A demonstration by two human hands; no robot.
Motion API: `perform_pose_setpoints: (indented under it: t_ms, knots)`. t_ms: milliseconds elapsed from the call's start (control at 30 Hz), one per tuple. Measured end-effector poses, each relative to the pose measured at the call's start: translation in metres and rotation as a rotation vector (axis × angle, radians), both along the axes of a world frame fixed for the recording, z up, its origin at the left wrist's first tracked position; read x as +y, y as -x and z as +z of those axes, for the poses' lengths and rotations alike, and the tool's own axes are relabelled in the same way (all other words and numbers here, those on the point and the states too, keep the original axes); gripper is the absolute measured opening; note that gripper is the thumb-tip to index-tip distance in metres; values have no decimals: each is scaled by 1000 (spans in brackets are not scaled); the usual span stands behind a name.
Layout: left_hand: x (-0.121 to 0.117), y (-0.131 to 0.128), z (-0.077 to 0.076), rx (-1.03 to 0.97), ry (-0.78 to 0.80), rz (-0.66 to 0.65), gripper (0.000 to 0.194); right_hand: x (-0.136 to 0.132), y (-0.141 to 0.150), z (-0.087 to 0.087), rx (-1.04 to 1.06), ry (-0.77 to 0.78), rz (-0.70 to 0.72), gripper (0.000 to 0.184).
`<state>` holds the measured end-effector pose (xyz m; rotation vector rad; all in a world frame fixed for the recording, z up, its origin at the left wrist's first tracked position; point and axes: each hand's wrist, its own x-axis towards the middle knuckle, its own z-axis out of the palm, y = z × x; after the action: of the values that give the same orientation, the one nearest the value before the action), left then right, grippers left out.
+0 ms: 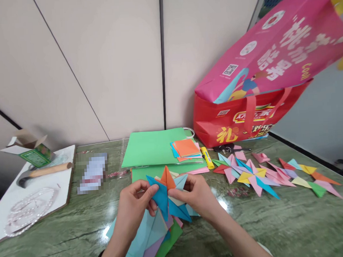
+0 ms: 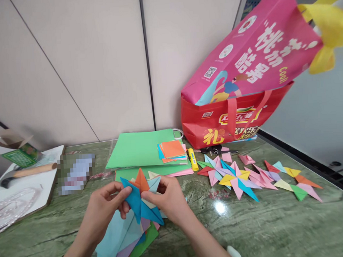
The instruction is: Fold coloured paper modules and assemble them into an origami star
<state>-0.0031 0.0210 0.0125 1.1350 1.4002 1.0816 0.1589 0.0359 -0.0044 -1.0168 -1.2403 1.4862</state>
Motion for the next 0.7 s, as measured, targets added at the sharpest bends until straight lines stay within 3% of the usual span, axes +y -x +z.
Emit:
perform_pose_setpoints:
  t_ms: [400, 500, 633, 700]
  knots:
    - [1, 1, -4, 43, -4, -32, 26, -1, 1, 1, -53, -11, -14, 14]
    - [2, 0, -7, 64, -79, 3, 18, -1, 2, 2, -53, -12, -5, 14]
    - [1, 0, -10, 37, -222, 50, 44, -1, -1, 1, -72, -13, -9, 15]
    - [0, 0, -10, 70, -257, 16, 35, 0, -2, 0, -84, -15, -26, 15]
